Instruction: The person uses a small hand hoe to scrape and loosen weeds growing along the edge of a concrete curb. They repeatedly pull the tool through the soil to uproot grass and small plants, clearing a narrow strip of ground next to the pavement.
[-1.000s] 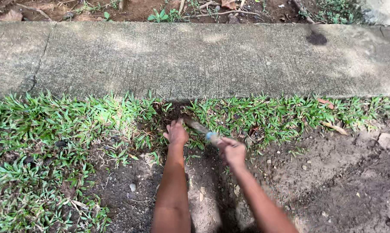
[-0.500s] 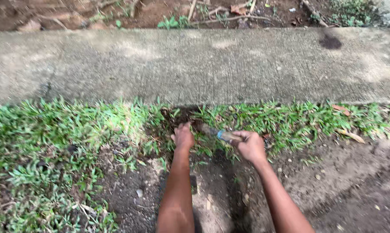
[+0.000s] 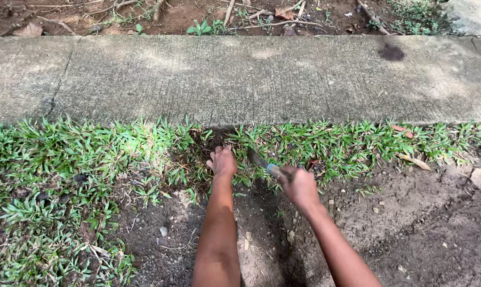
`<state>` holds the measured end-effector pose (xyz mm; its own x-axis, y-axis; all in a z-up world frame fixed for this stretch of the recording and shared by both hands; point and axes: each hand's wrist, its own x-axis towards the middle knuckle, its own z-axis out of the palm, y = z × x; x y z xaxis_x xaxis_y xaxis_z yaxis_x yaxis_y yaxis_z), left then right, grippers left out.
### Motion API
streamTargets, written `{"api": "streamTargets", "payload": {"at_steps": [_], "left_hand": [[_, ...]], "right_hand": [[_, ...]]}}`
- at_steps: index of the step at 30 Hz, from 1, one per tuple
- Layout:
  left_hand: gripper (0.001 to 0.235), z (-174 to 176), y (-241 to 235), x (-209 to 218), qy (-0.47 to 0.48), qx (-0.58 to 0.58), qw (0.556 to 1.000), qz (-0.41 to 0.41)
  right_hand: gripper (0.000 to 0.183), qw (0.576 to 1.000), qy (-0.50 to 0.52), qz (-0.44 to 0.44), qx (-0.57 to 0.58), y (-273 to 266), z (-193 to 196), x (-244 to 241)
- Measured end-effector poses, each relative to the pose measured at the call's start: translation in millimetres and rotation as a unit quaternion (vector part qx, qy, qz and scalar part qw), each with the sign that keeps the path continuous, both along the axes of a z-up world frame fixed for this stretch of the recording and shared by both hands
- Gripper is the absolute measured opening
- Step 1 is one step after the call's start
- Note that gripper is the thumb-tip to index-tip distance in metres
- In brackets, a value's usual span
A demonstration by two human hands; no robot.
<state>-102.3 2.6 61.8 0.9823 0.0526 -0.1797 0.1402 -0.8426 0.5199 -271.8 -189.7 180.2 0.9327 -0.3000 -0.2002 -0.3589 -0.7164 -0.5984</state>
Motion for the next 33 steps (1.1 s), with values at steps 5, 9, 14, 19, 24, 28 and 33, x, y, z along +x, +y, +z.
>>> {"api": "streamTargets", "payload": {"at_steps": [5,9,14,19,24,28,33], "left_hand": [[0.065,3.1,-4.0,1.1,0.005,-0.013,1.000,0.017],[0.059,3.8,-2.8,-0.1,0.040,-0.025,0.998,0.045],[0.063,-9.2,-14.2,4.5,0.041,-0.035,0.997,0.058],[0.063,-22.6,-27.8,4.9,0.036,-0.035,0.998,0.040],[0.065,-8.7,-18.7,-4.1,0.051,-0.023,0.998,0.042],[0.063,-3.1,-14.6,-3.2,0.041,-0.019,0.998,0.033],[0.063,-4.9,-19.7,-9.2,0.008,-0.010,1.000,0.014]], "right_hand": [[0.030,0.905,0.025,-0.185,0.382,-31.7,-13.2,11.1],[0.031,0.878,0.023,-0.251,0.408,-17.2,-26.0,15.2],[0.035,0.798,-0.018,-0.312,0.515,19.7,-36.8,6.7],[0.045,0.721,-0.022,-0.358,0.592,52.0,-52.4,1.3],[0.045,0.758,-0.046,-0.323,0.565,55.0,-71.3,0.0],[0.044,0.942,-0.121,-0.170,0.263,42.7,-81.9,-8.1],[0.041,0.997,-0.066,0.003,-0.038,27.7,-76.4,6.0]]}}
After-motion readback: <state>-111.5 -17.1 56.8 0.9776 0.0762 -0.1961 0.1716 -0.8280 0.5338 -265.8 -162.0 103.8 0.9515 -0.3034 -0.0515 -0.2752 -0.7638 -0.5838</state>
